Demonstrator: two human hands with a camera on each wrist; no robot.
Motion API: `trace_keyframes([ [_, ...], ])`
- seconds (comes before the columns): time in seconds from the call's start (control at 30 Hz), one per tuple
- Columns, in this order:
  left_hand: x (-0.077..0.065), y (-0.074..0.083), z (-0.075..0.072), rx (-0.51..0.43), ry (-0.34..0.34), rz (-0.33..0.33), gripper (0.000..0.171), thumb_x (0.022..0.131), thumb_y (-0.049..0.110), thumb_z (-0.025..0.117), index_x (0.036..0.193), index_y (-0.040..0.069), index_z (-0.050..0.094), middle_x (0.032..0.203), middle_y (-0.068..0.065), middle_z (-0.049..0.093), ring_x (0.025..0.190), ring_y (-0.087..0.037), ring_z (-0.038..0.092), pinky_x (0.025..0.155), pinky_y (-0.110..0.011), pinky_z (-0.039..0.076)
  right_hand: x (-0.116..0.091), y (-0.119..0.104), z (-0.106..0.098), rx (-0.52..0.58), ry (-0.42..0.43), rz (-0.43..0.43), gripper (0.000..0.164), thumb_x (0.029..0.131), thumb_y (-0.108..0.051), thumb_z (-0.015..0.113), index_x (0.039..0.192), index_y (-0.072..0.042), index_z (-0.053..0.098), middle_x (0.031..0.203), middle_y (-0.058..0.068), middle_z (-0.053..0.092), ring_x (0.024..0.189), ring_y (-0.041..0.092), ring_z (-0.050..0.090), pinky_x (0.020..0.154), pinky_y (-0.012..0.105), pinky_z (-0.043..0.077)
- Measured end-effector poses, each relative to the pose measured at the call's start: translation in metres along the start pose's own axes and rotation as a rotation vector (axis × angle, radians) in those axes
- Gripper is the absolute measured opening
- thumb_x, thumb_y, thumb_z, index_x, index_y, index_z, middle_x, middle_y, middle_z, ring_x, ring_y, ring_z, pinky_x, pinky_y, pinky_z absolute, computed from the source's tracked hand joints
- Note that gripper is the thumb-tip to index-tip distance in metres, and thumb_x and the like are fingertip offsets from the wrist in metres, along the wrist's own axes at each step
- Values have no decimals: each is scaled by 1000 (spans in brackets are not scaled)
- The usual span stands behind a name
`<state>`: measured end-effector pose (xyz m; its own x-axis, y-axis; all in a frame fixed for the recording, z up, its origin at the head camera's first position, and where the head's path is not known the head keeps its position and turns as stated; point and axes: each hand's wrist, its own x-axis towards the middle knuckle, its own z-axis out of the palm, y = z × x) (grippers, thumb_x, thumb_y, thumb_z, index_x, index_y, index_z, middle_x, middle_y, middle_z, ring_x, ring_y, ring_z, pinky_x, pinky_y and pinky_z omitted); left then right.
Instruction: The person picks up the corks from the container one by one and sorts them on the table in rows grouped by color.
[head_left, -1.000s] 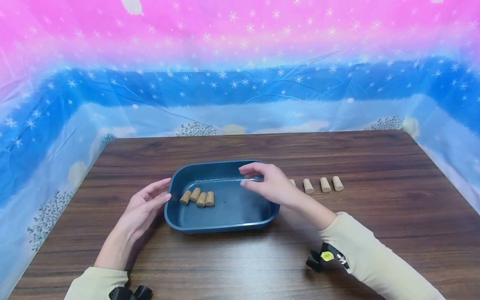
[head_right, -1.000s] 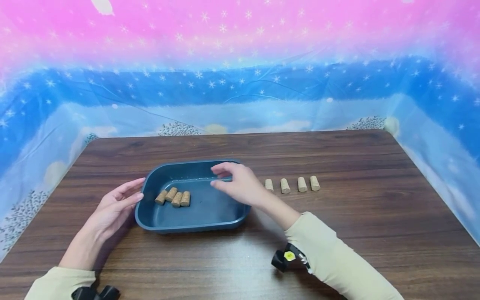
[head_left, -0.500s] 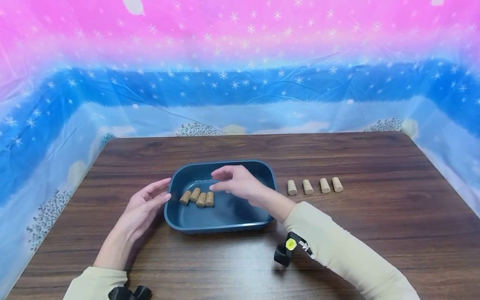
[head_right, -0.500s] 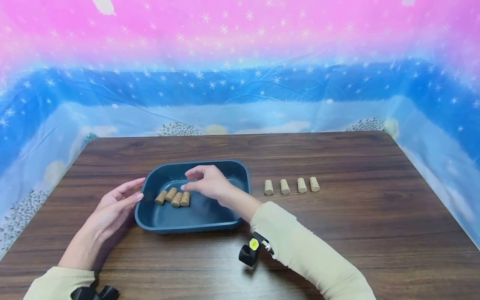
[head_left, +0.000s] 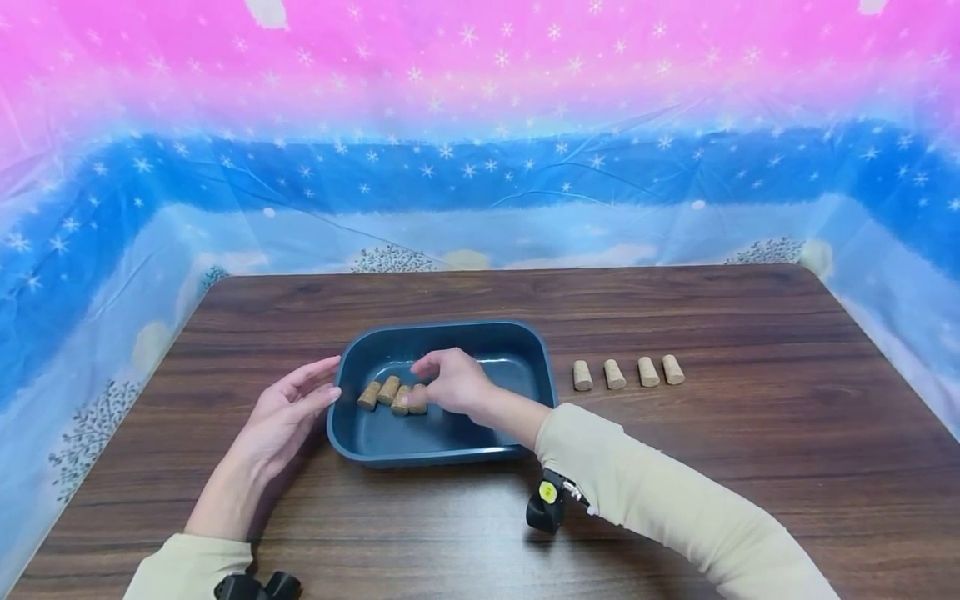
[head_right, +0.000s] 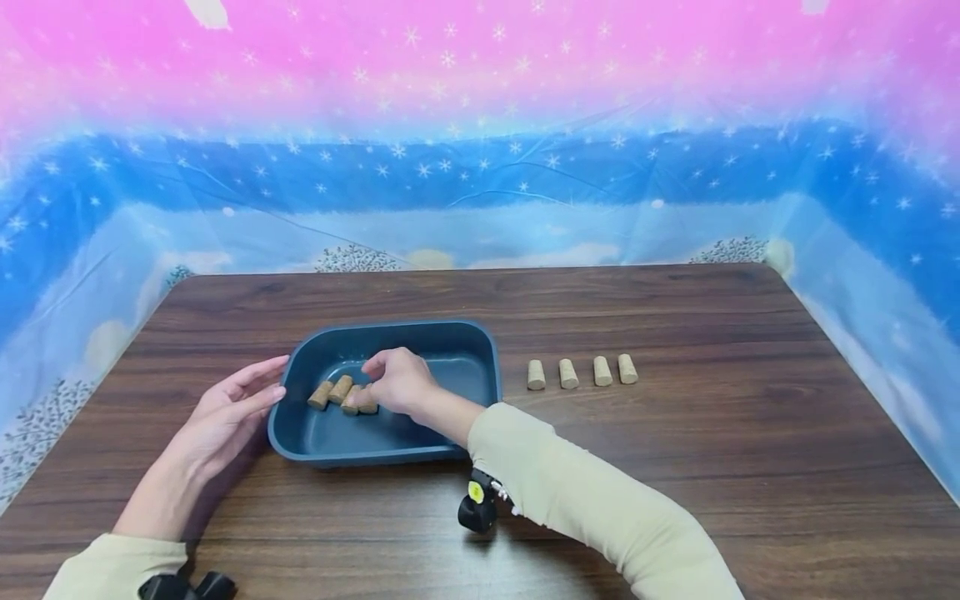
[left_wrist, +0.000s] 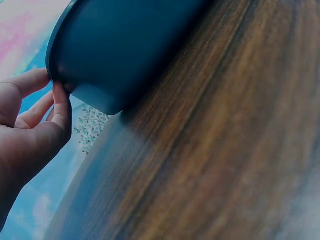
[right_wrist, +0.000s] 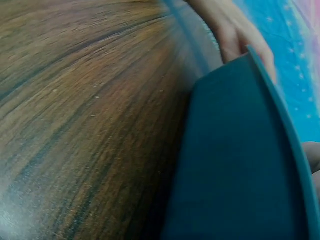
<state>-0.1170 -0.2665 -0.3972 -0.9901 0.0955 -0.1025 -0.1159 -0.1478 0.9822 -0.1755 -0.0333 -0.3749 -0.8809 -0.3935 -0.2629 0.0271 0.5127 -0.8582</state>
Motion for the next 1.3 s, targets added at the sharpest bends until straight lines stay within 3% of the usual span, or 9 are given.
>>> trace_keyframes([
  [0.53, -1, 1, -2, 2, 4, -2, 39, 94, 4, 62, 132, 8, 55, 122, 3, 56, 110, -8, 57, 93, -18, 45, 0, 3, 8, -182, 24, -40, 37, 73, -6, 85, 107, -3, 71, 106, 5, 66, 102, 19, 58, 88, 32, 49],
  [0.73, -1, -1, -2, -3, -2, 5, 36, 94, 4, 61, 129, 10, 57, 121, 3, 57, 109, -8, 57, 93, -19, 46, 0, 3, 6, -150, 38, -32, 32, 73, -5, 84, 103, -6, 73, 97, 1, 65, 92, 16, 56, 81, 30, 49],
  [0.93, 0, -1, 0, -11, -8, 12, 34, 95, 3, 61, 128, 11, 58, 119, 4, 58, 108, -8, 58, 93, -19, 46, -3, 0, -1, -83, 42, -31, 33, 77, -8, 82, 109, -6, 72, 101, 2, 66, 98, 18, 57, 81, 33, 50],
  [1.13, -1, -1, 0, 6, -2, 5, 37, 95, 4, 61, 131, 9, 56, 120, 5, 57, 109, -7, 57, 93, -18, 45, -8, -1, -15, 0, -10, -74, 35, 81, -9, 78, 114, -4, 69, 107, 4, 67, 100, 18, 60, 82, 31, 52],
  [1.3, -1, -1, 0, -6, -2, 7, 35, 94, 3, 61, 128, 12, 58, 121, 5, 57, 109, -7, 57, 92, -18, 46, -11, -3, -26, 2, -34, -127, 37, 82, -10, 78, 118, -6, 68, 106, 3, 68, 95, 15, 62, 79, 29, 53],
])
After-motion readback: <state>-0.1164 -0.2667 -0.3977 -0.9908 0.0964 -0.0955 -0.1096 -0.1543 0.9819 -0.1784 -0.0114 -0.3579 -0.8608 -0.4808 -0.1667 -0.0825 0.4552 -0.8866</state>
